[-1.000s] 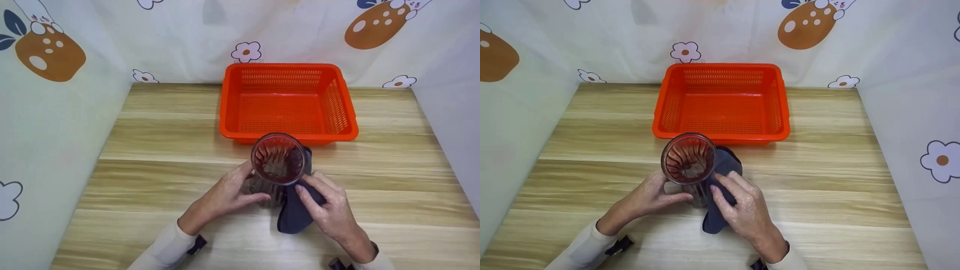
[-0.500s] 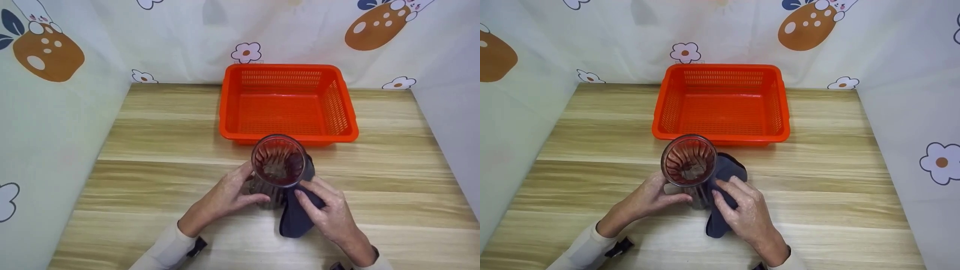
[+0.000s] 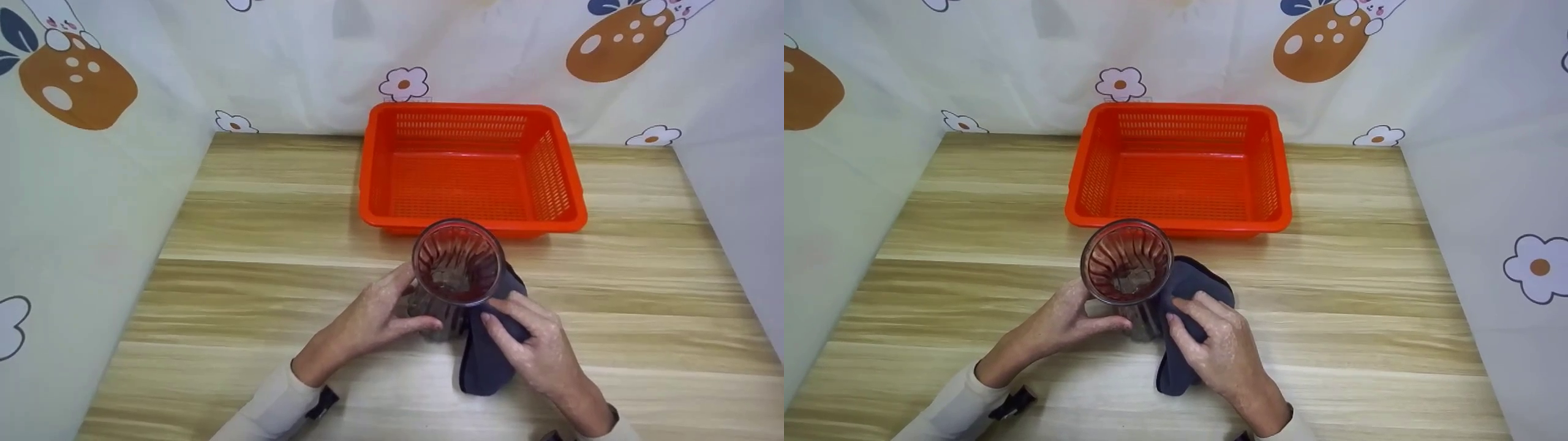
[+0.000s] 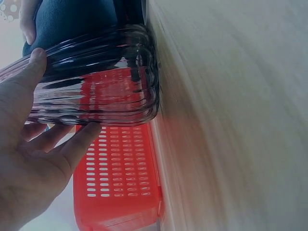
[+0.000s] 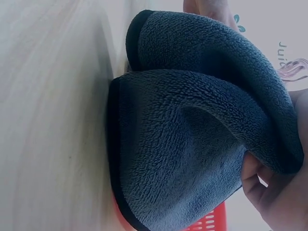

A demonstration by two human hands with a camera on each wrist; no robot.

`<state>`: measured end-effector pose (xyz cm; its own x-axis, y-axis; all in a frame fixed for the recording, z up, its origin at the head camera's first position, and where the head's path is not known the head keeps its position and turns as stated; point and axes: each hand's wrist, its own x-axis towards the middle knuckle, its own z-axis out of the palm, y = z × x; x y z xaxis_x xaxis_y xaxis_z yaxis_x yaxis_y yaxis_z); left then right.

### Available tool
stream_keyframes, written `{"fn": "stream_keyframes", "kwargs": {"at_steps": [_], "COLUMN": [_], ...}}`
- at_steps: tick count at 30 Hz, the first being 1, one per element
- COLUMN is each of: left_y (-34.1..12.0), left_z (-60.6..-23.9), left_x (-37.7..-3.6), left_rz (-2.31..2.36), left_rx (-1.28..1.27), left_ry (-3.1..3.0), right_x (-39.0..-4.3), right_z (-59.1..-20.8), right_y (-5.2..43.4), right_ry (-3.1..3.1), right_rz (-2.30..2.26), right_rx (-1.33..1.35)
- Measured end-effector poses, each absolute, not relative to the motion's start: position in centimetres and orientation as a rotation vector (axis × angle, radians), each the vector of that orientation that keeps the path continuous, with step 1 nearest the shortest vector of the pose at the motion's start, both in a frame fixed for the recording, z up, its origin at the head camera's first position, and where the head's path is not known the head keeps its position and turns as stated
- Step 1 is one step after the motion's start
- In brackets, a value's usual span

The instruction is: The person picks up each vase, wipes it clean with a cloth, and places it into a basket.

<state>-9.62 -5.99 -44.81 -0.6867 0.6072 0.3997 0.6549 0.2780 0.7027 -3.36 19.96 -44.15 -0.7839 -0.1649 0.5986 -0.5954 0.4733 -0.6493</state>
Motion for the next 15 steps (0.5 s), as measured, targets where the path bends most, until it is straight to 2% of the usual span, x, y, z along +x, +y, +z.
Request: {"fn": "stream_keyframes", "kwargs": {"at_steps": [15], "left_y": [-5.94], "left_z": [-44.97], "left_x": [-9.53], "left_rz": [-1.466], "left_rx": [-1.218], "left_ry": [-2.452], "right_x": [-3.53], "right_z": [-44.93], "right_y": [20.53], "right_ry": [-2.345], "right_rz": [1.271], "right_rx": [0.635]}}
